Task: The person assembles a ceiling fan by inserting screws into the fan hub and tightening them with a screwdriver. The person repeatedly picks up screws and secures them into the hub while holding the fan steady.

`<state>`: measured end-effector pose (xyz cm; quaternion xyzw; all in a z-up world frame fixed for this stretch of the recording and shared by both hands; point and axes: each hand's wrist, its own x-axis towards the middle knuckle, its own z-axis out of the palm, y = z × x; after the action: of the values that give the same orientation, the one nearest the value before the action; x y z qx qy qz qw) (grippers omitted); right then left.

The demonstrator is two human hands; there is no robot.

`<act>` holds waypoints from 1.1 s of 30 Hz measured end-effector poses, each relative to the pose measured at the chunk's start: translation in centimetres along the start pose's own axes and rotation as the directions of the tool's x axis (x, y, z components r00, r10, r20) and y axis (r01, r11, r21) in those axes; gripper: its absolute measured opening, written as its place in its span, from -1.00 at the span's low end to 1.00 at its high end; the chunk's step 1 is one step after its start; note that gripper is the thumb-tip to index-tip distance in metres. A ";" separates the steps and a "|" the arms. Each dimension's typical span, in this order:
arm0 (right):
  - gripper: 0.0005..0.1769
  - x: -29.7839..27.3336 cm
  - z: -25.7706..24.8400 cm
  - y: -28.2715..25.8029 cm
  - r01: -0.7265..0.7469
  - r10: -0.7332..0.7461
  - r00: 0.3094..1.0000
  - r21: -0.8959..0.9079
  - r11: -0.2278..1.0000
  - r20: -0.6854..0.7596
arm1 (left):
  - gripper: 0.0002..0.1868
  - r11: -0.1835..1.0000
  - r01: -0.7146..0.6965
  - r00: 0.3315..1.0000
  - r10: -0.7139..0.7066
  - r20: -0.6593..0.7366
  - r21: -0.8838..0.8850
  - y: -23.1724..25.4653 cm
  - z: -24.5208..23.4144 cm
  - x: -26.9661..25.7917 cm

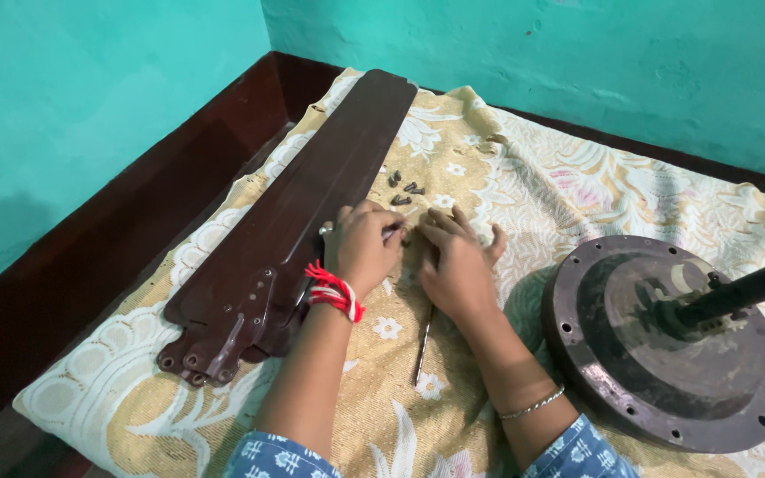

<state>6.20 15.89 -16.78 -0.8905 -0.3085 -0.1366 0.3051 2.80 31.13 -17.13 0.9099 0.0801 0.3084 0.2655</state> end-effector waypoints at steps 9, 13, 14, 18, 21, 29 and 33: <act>-0.75 0.3 -1.2 -0.2 -0.176 0.176 0.984 -0.042 0.984 0.001 | -0.90 0.976 0.181 0.982 -0.173 0.070 -0.120 -0.9 -0.6 0.3; -0.60 0.3 -1.3 0.2 -0.171 0.172 0.985 -0.137 0.976 -0.004 | -0.87 0.939 0.262 0.964 -0.244 0.103 -0.225 -0.7 -1.8 0.6; -0.66 0.2 -1.3 0.3 -0.134 0.128 0.991 -0.147 0.980 -0.047 | -0.87 0.941 0.246 0.968 -0.228 0.102 -0.232 -0.6 -2.0 0.5; -0.81 0.2 -1.2 0.3 -0.128 0.116 0.990 -0.158 0.979 -0.080 | -0.87 0.944 0.296 0.930 -0.249 0.269 -0.148 -0.1 -2.3 0.6; -0.74 0.3 -1.3 0.3 -0.169 0.169 0.986 -0.120 0.978 -0.012 | -0.89 0.946 0.318 0.916 -0.289 0.280 -0.064 -0.1 -2.7 0.7; -0.87 0.0 -1.4 -0.6 0.073 -0.074 0.972 -0.014 0.997 -0.225 | -0.90 0.910 0.382 0.913 -0.399 0.088 0.160 -0.5 -3.3 0.6; -0.84 0.2 -1.8 -0.9 0.132 -0.126 0.977 0.029 0.991 -0.174 | -0.89 0.907 0.419 0.900 -0.422 0.114 0.043 -0.3 -2.9 0.5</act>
<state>5.70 15.37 -14.91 -0.8473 -0.3409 -0.2262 0.3388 1.41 32.80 -15.07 0.8905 0.2611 0.1874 0.3221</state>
